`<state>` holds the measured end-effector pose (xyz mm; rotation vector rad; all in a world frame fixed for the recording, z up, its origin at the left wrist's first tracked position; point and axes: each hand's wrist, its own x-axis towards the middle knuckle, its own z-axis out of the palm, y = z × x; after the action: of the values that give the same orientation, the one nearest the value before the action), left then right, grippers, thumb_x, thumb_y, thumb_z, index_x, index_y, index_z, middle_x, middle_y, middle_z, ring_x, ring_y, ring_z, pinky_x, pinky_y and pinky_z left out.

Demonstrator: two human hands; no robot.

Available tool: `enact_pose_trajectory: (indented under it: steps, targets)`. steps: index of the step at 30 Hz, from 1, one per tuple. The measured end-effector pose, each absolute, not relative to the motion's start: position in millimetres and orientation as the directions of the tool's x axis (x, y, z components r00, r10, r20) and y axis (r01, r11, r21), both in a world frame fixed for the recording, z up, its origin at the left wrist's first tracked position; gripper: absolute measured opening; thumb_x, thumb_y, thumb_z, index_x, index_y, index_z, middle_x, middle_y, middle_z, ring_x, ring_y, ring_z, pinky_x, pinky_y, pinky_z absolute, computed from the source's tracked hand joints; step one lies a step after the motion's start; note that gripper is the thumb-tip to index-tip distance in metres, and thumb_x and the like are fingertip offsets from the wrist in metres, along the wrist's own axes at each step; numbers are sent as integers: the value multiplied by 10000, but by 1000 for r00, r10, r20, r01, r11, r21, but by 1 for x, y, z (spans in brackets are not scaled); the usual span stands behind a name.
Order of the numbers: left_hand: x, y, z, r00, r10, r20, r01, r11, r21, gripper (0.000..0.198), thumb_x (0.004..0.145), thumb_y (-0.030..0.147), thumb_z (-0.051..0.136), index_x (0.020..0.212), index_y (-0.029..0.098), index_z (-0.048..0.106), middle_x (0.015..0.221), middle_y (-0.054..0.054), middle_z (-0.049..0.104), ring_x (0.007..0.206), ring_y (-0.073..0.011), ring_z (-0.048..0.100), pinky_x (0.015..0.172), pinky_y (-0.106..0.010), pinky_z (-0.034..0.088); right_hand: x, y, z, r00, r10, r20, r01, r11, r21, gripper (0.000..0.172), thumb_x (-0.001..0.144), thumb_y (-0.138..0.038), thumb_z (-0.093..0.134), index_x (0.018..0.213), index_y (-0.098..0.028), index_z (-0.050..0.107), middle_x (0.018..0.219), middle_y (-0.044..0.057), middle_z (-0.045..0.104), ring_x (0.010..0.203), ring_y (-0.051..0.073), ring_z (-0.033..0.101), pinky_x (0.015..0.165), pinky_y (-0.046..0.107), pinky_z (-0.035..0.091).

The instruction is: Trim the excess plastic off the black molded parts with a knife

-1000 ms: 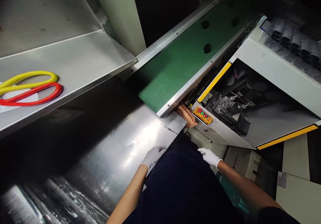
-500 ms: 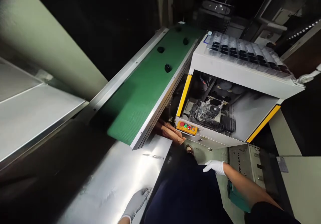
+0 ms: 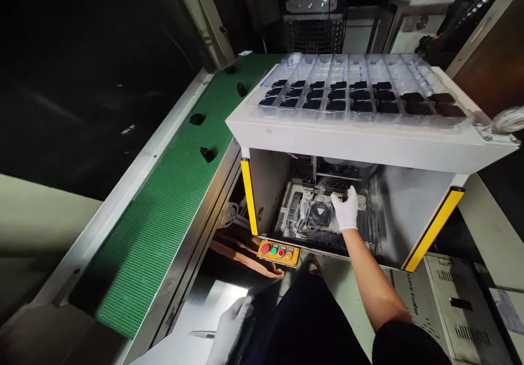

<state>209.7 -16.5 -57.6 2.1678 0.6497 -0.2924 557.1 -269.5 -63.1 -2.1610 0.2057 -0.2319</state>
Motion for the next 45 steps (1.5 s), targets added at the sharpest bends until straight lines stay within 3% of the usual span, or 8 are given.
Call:
enact_pose_trajectory:
  steps: [2, 5, 13, 17, 24, 38, 41, 45]
  targets:
    - [239, -23, -59, 807, 422, -413, 576, -408, 708, 355, 1029, 471, 544, 929, 194, 742, 912, -33, 781, 831, -180, 755, 863, -326, 617, 583, -257, -70, 955, -287, 78, -75, -488, -870, 799, 768, -413, 735, 1453, -103, 467, 1346, 174, 656, 1178, 256, 640, 1057, 407, 501]
    - [304, -34, -55, 808, 463, -364, 512, -247, 823, 249, 985, 401, 557, 1020, 237, 740, 1086, -47, 803, 1035, -217, 756, 968, -350, 596, 597, -240, -77, 929, -366, 45, -117, -409, -905, 614, 739, -400, 747, 1263, -129, 576, 1161, 136, 723, 1014, 239, 694, 970, 384, 547]
    - [504, -78, -59, 847, 506, -162, 247, -105, 963, 705, 773, 224, 800, 1420, 166, 528, 1421, -159, 641, 1289, -239, 638, 1145, -387, 482, 599, -227, -73, 876, -482, -29, -234, -372, -898, 387, 743, -365, 745, 1049, -171, 605, 1017, 125, 746, 951, 259, 712, 919, 366, 565]
    - [564, -103, -71, 814, 569, -116, 197, -83, 977, 642, 714, 151, 824, 1299, 191, 562, 1285, -123, 695, 1185, -220, 674, 1118, -390, 490, 598, -226, -71, 866, -496, -65, -279, -370, -886, 383, 751, -374, 743, 1052, -176, 613, 1020, 141, 762, 953, 282, 727, 902, 369, 575]
    - [592, -120, -70, 726, 683, -79, 177, -74, 981, 359, 659, 80, 755, 887, 220, 516, 858, 2, 648, 800, -152, 642, 831, -287, 549, 597, -231, -72, 886, -453, -95, -278, -358, -891, 317, 766, -423, 707, 981, -211, 609, 1020, 159, 772, 979, 316, 740, 899, 375, 581]
    - [595, -121, -19, 677, 736, -6, 77, -63, 995, 377, 564, -7, 707, 776, 238, 513, 772, -2, 645, 739, -182, 629, 762, -318, 539, 603, -236, -75, 903, -422, -77, -266, -410, -872, 317, 783, -538, 681, 917, -258, 619, 966, 194, 760, 981, 421, 746, 867, 505, 628]
    - [586, -120, 15, 694, 718, 55, -13, -63, 998, 417, 560, -10, 700, 861, 234, 547, 905, -14, 710, 835, -181, 681, 818, -302, 563, 609, -243, -92, 943, -332, 3, -194, -557, -807, 481, 790, -532, 695, 1123, -185, 676, 1038, 249, 746, 1013, 454, 730, 846, 549, 623]
    - [541, -117, 43, 772, 608, 183, -190, -54, 980, 446, 530, 11, 723, 894, 222, 576, 946, -30, 733, 861, -193, 702, 816, -306, 582, 616, -256, -112, 996, 54, 65, 84, -695, -715, 558, 802, -511, 766, 1278, -234, 675, 1182, 235, 707, 1131, 434, 685, 848, 551, 609]
